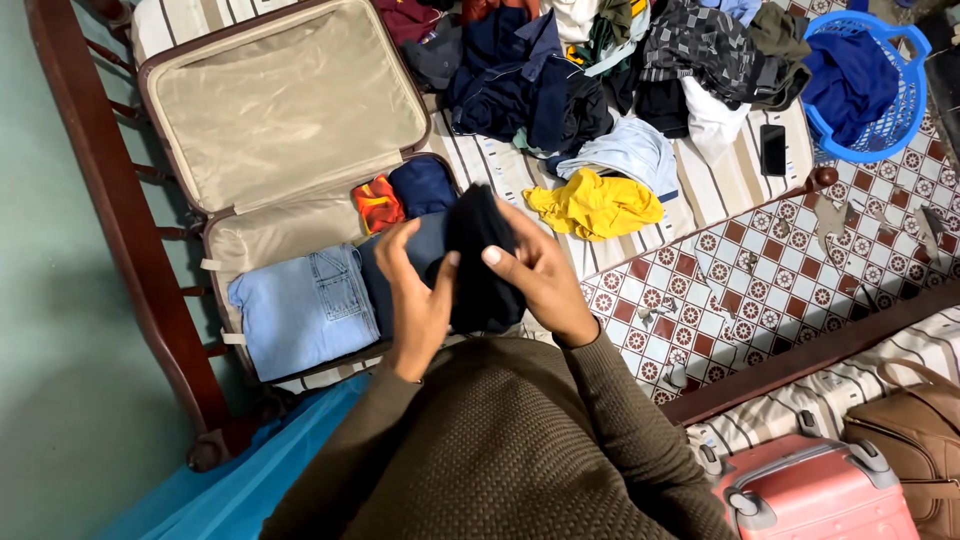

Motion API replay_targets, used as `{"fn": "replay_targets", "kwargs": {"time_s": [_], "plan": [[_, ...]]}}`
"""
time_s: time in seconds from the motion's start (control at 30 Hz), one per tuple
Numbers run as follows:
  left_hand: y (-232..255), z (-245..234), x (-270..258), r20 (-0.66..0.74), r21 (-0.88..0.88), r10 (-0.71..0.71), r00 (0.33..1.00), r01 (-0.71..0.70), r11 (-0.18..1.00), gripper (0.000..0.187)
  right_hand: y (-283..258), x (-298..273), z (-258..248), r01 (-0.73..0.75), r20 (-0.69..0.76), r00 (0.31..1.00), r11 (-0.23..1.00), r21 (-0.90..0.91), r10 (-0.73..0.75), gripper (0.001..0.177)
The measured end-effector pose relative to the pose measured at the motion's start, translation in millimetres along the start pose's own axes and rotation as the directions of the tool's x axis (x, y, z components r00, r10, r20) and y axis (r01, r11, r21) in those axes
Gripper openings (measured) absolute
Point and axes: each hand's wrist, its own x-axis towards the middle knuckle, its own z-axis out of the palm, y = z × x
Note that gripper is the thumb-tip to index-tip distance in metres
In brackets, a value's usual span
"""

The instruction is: Folding various clothing items and neatly packing them into a suitcase.

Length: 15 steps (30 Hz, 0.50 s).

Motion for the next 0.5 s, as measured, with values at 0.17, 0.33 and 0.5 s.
{"fn": "replay_targets", "kwargs": {"time_s": [0.17, 0.33, 0.5], "plan": [[-87, 34, -33, 0.007, 0.384, -0.027, 1.0, 0.023, 0.923, 0.11, -8, 1, 3, 0.169, -0.194, 0.972, 0.969, 0.179, -0.134, 0.07], [-144, 61, -42, 0.26, 0.143, -0.505, 0.823, 0.484, 0.863, 0.083, -1, -6, -3, 0.152, -0.236, 0.968, 0.946, 0.285, -0.084, 0.067], [-180, 52, -19, 0.243, 0.173, -0.343, 0.908, 0.307, 0.936, 0.049, -8, -15, -16, 0.208, -0.304, 0.946, 0.929, 0.305, -0.112, 0.071]]}}
